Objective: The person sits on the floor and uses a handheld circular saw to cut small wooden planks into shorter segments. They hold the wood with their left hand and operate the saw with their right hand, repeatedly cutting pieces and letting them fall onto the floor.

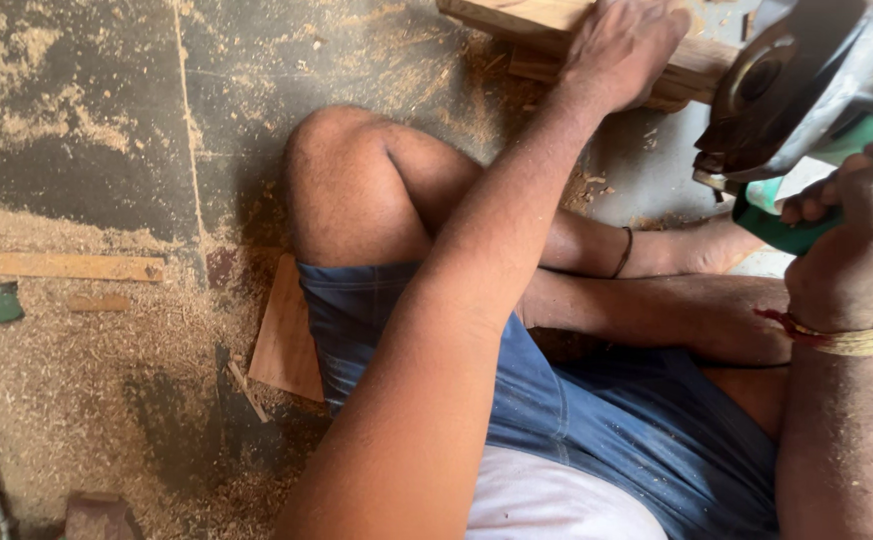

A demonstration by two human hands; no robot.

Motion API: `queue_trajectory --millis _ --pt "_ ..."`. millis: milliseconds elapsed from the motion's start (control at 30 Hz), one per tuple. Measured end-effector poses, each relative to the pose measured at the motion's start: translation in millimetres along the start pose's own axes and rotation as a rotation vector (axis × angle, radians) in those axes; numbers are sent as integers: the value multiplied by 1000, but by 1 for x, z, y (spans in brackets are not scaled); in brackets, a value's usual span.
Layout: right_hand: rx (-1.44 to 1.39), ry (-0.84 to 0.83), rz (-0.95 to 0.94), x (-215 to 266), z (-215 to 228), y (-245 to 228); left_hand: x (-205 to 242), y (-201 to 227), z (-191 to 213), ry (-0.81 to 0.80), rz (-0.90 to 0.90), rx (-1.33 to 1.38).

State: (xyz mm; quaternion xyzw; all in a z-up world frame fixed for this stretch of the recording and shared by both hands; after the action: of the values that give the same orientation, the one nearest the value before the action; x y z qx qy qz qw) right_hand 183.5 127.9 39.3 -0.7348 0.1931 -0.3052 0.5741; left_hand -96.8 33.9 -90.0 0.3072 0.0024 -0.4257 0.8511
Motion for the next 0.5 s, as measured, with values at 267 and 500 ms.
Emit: queue_trajectory --millis 267,500 --pt "295 -74 39 -15 16 18 -3 -2 -31 -29 -86 -224" --pt "545 -118 139 -12 23 21 -4 -2 -29 119 -142 -152"
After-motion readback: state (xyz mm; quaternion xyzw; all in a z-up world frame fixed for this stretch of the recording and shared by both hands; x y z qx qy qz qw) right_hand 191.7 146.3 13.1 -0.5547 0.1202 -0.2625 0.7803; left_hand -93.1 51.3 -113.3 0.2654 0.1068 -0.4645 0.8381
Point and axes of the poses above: each hand's wrist, its own x-axis away from the middle knuckle, its own z-axis out of the back of the hand, y = z × x, the point moved 10 cm from there along -x, towards the middle knuckle, and after that the axes turned 6 degrees about -z, right-handed, at the moved point
